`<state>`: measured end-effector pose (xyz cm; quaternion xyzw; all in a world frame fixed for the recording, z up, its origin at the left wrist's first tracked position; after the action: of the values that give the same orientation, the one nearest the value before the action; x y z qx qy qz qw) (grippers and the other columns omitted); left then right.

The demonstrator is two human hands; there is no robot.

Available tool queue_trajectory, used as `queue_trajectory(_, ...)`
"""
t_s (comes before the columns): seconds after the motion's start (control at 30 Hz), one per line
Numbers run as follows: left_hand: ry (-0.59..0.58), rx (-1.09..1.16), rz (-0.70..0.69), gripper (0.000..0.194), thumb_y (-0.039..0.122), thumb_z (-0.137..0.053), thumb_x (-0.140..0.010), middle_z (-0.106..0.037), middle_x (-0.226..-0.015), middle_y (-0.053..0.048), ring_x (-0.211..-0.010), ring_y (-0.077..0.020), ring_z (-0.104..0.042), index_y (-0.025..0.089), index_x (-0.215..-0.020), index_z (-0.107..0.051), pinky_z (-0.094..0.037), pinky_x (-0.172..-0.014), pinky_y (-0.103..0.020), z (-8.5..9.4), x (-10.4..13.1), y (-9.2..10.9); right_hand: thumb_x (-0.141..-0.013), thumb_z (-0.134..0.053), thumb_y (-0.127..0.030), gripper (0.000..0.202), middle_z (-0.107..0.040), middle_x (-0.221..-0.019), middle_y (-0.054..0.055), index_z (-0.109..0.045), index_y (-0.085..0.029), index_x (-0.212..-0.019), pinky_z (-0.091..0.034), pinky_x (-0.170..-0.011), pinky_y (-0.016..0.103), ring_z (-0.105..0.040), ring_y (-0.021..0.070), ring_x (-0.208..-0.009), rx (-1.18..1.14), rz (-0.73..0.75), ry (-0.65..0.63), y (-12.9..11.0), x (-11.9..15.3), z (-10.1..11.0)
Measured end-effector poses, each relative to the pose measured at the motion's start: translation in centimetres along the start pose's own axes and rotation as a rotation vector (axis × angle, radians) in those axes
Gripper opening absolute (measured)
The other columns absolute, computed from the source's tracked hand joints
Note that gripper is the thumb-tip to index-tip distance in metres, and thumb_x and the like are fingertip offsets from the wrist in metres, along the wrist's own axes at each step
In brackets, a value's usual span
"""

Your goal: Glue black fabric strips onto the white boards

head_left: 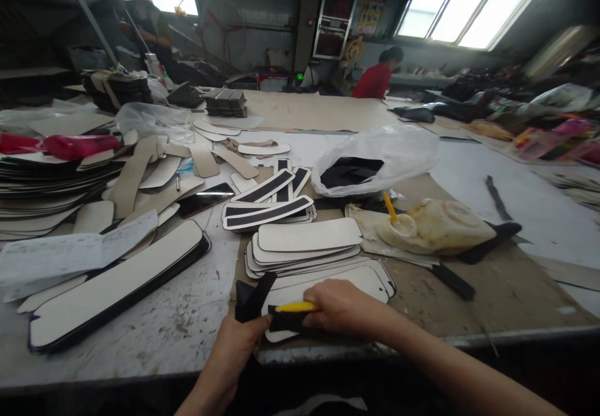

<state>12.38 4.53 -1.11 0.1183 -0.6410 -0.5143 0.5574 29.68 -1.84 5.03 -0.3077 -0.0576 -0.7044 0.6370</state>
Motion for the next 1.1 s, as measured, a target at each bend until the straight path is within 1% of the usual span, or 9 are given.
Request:
queue_trajectory(0.07, 0.003, -0.014, 0.005, 0.040, 0.039, -0.064, -0.059, -0.039, -0.028, 0.003, -0.036, -0.0111, -0.035, 0.021, -0.031, -0.041, -0.028, -0.047, -0.028, 0.1, 0.1, -0.1, -0.075, -0.055, -0.037, 0.020, -0.068, -0.080, 0.006, -0.065, -0.020, -0.081, -0.034, -0.058, 0.025, -0.060, 0.0216, -0.076, -0.052, -0.086, -0.002, 2.6, 2.3, 0.1)
queue_trajectory(0.17, 0.010, -0.036, 0.011, 0.043, 0.043, -0.064, -0.058, -0.039, -0.028, 0.002, -0.037, -0.0125, -0.037, 0.021, -0.028, -0.040, -0.030, -0.050, -0.029, 0.2, 0.1, -0.2, -0.078, -0.050, -0.034, 0.019, -0.065, -0.076, 0.004, -0.061, -0.019, -0.076, -0.034, -0.059, 0.023, -0.058, 0.0171, -0.070, -0.166, -0.244, 0.055, 6.7, 5.1, 0.0)
queue_trajectory(0.27, 0.021, -0.069, 0.020, 0.047, 0.047, -0.064, -0.057, -0.039, -0.028, 0.001, -0.038, -0.0135, -0.038, 0.021, -0.026, -0.040, -0.031, -0.052, -0.030, 0.1, 0.2, -0.3, -0.081, -0.046, -0.034, 0.020, -0.064, -0.078, 0.004, -0.059, -0.019, -0.078, -0.035, -0.062, 0.023, -0.057, 0.0160, -0.071, -0.167, -0.345, 0.151, 9.1, 6.0, -0.3)
queue_trajectory(0.4, 0.064, -0.091, 0.037, 0.046, 0.049, -0.063, -0.057, -0.039, -0.029, 0.002, -0.040, -0.0145, -0.038, 0.023, -0.027, -0.040, -0.030, -0.054, -0.030, -0.1, 0.4, -0.1, -0.082, -0.045, -0.037, 0.022, -0.066, -0.084, 0.006, -0.058, -0.020, -0.084, -0.035, -0.064, 0.026, -0.059, 0.0204, -0.079, -0.088, -0.463, 0.221, 9.6, 4.9, -1.0)
queue_trajectory(0.5, 0.082, -0.133, 0.026, 0.047, 0.050, -0.061, -0.058, -0.038, -0.029, 0.002, -0.041, -0.0153, -0.039, 0.023, -0.026, -0.039, -0.031, -0.055, -0.030, -0.2, 0.6, 0.1, -0.081, -0.047, -0.040, 0.022, -0.066, -0.084, 0.007, -0.059, -0.021, -0.083, -0.035, -0.064, 0.028, -0.060, 0.0235, -0.082, -0.072, -0.499, 0.239, 9.5, 4.2, -1.2)
queue_trajectory(0.67, 0.086, -0.180, 0.048, 0.049, 0.051, -0.059, -0.060, -0.038, -0.029, 0.001, -0.041, -0.0151, -0.039, 0.023, -0.025, -0.038, -0.029, -0.055, -0.031, -0.1, 0.5, -0.1, -0.079, -0.049, -0.043, 0.024, -0.067, -0.084, 0.007, -0.060, -0.021, -0.080, -0.035, -0.064, 0.028, -0.061, 0.0241, -0.084, -0.060, -0.514, 0.227, 9.8, 3.8, -1.1)
queue_trajectory(0.8, 0.078, -0.172, 0.069, 0.049, 0.052, -0.060, -0.060, -0.037, -0.030, 0.003, -0.040, -0.0140, -0.036, 0.023, -0.028, -0.038, -0.028, -0.053, -0.030, -0.1, 0.6, -0.1, -0.079, -0.049, -0.044, 0.025, -0.067, -0.085, 0.006, -0.060, -0.022, -0.081, -0.035, -0.063, 0.028, -0.061, 0.0240, -0.084, -0.069, -0.506, 0.204, 10.3, 3.5, -1.3)
queue_trajectory(0.93, 0.071, -0.156, 0.047, 0.046, 0.050, -0.060, -0.062, -0.039, -0.031, 0.003, -0.043, -0.0143, -0.038, 0.023, -0.030, -0.040, -0.029, -0.055, -0.029, -0.2, 0.9, 0.3, -0.079, -0.049, -0.045, 0.027, -0.067, -0.084, 0.007, -0.060, -0.021, -0.083, -0.036, -0.063, 0.028, -0.061, 0.0247, -0.083, -0.081, -0.491, 0.189, 10.8, 3.1, -1.6)
queue_trajectory(1.1, 0.046, -0.113, 0.081, 0.045, 0.048, -0.060, -0.063, -0.040, -0.032, 0.003, -0.042, -0.0135, -0.036, 0.022, -0.031, -0.040, -0.030, -0.055, -0.029, -0.2, 0.9, 0.2, -0.080, -0.049, -0.044, 0.027, -0.066, -0.084, 0.008, -0.060, -0.020, -0.080, -0.035, -0.062, 0.028, -0.061, 0.0239, -0.081, -0.101, -0.471, 0.173, 11.2, 2.8, -1.9)
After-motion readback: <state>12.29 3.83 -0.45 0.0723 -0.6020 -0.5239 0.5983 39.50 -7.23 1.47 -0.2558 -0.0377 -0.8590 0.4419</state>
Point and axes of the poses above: each hand's wrist, its own x-axis away from the middle knuckle, its own z-axis out of the back of the hand, y = z × x, the point moved 3 cm from there along -x, towards the middle knuckle
